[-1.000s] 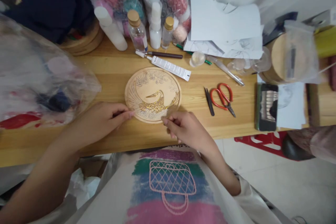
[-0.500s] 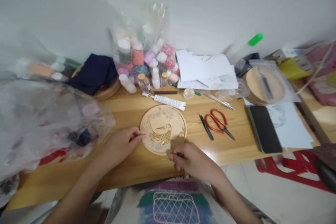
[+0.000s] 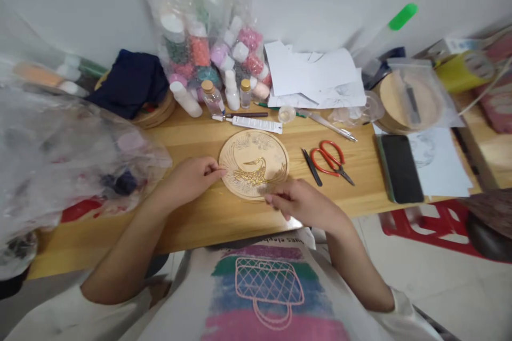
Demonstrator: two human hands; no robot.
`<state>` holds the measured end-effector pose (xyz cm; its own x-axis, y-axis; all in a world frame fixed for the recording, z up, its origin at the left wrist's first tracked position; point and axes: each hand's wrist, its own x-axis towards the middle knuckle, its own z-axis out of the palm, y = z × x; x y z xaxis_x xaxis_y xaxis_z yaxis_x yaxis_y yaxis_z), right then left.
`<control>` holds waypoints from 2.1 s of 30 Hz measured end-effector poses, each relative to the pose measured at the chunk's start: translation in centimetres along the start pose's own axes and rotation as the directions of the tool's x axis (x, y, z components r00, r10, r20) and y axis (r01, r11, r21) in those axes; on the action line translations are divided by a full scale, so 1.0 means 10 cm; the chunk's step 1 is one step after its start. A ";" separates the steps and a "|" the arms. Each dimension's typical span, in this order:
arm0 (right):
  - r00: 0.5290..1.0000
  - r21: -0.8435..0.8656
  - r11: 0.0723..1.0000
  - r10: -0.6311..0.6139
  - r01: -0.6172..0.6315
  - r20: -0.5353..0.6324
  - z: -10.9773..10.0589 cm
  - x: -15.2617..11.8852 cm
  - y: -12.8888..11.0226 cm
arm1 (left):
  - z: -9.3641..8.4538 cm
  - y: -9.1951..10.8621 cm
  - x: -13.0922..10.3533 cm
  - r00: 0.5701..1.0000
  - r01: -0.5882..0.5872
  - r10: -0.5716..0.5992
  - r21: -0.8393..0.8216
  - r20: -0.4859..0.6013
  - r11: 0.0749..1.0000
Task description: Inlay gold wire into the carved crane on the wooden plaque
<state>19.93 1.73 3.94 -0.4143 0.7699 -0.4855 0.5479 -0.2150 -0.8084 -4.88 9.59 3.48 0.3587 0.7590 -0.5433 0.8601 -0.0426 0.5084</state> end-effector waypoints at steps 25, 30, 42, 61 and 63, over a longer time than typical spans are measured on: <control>0.976 -0.835 0.526 -0.043 -0.161 -0.215 -0.66 1.16 -0.73 | -0.03 -0.01 -0.03 0.998 -0.058 0.053 -0.145 -0.041 0.988; 0.969 -0.886 0.432 -0.095 -0.167 -0.229 -0.67 1.01 -0.73 | -0.01 -0.03 -0.01 0.998 -0.045 0.038 -0.163 -0.047 0.986; 0.901 -0.861 0.281 0.036 -0.424 -0.432 -0.94 0.54 -0.38 | -0.01 -0.01 0.00 1.000 0.005 -0.004 -0.074 0.004 0.997; 0.879 -0.837 0.291 0.028 -0.463 -0.476 -0.81 0.59 -0.22 | -0.04 0.03 -0.04 0.996 0.064 -0.057 -0.097 0.070 0.993; 0.863 -0.818 0.310 0.016 -0.485 -0.506 -0.78 0.57 -0.21 | -0.03 0.03 -0.04 0.995 0.076 -0.068 -0.116 0.073 0.990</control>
<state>22.09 11.29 5.43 0.0188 0.9645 -0.2635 0.9650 0.0515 0.2572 -4.93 9.48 4.05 0.3249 0.7106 -0.6241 0.8369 0.0913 0.5396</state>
